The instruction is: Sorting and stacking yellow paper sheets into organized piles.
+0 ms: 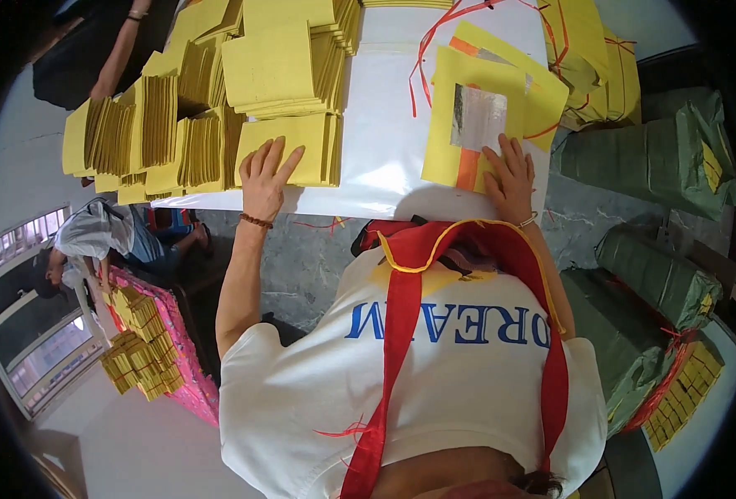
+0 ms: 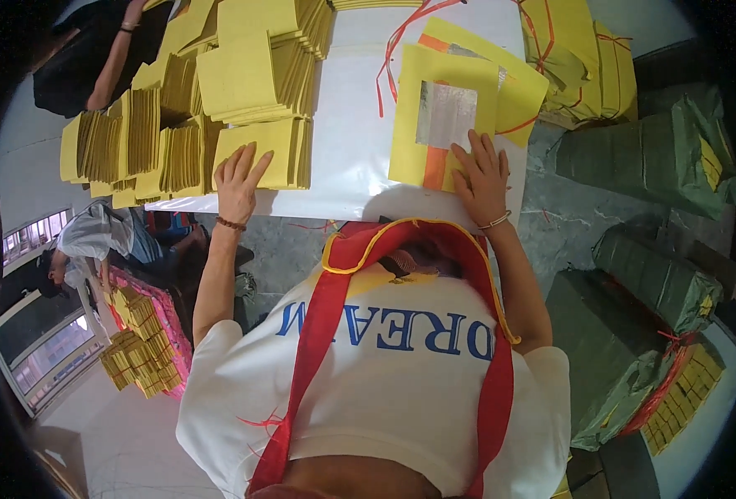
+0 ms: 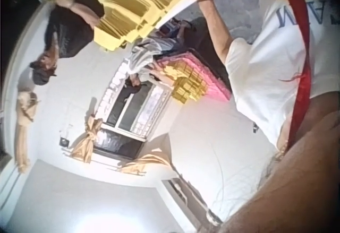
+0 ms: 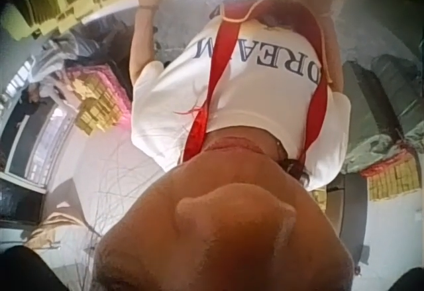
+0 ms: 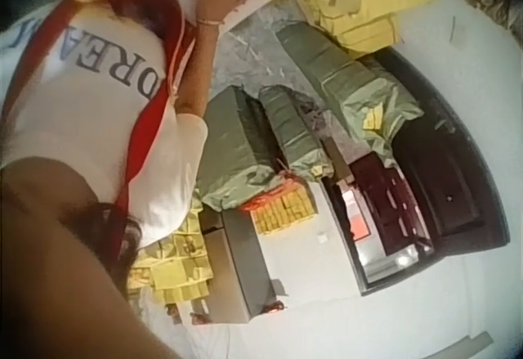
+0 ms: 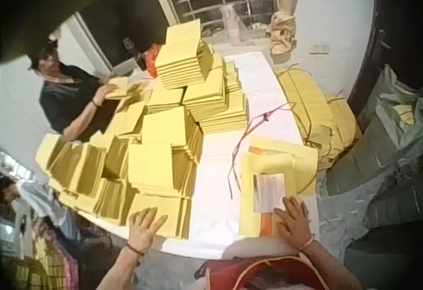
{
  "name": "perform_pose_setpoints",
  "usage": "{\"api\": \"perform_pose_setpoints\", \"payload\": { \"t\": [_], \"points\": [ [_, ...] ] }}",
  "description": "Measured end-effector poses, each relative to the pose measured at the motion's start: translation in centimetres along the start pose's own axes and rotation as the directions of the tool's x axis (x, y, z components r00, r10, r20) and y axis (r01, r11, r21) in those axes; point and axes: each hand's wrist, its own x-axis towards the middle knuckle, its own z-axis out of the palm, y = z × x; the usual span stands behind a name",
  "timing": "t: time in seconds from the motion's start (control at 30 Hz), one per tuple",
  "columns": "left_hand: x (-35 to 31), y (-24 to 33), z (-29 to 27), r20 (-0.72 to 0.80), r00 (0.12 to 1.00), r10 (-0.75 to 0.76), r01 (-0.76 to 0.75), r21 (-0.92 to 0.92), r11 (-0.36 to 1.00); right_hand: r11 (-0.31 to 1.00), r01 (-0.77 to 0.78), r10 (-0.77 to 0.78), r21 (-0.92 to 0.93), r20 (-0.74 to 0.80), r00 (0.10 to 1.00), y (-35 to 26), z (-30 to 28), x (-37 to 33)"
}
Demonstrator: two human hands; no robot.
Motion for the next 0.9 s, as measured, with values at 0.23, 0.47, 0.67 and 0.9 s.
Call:
{"api": "perform_pose_setpoints", "payload": {
  "t": [0.23, 0.47, 0.67, 0.9],
  "points": [
    [-0.3, -0.7, 1.0, 0.144, 0.984, 0.101, -0.096, -0.037, 0.995, 1.0, 0.004, -0.004, 0.004, -0.005, 1.0, -0.1, -0.1, 0.1],
    [-0.6, -0.8, 1.0, 0.344, 0.933, 0.102, -0.019, -0.238, 0.971, 0.999, -0.01, 0.011, 0.037, -0.008, 1.0, -0.2, -0.3, 0.0],
    [1.0, -0.9, -1.6, 0.405, 0.901, 0.154, -0.067, -0.219, 0.973, 0.959, 0.039, -0.012, 0.281, -0.097, 0.995, 1.5, -1.1, 1.1],
    [2.8, 0.3, -4.2, 0.403, 0.899, 0.17, -0.096, -0.198, 0.975, 0.99, 0.028, -0.008, 0.138, -0.142, 0.99, 1.9, -2.2, 2.3]
  ]
}}
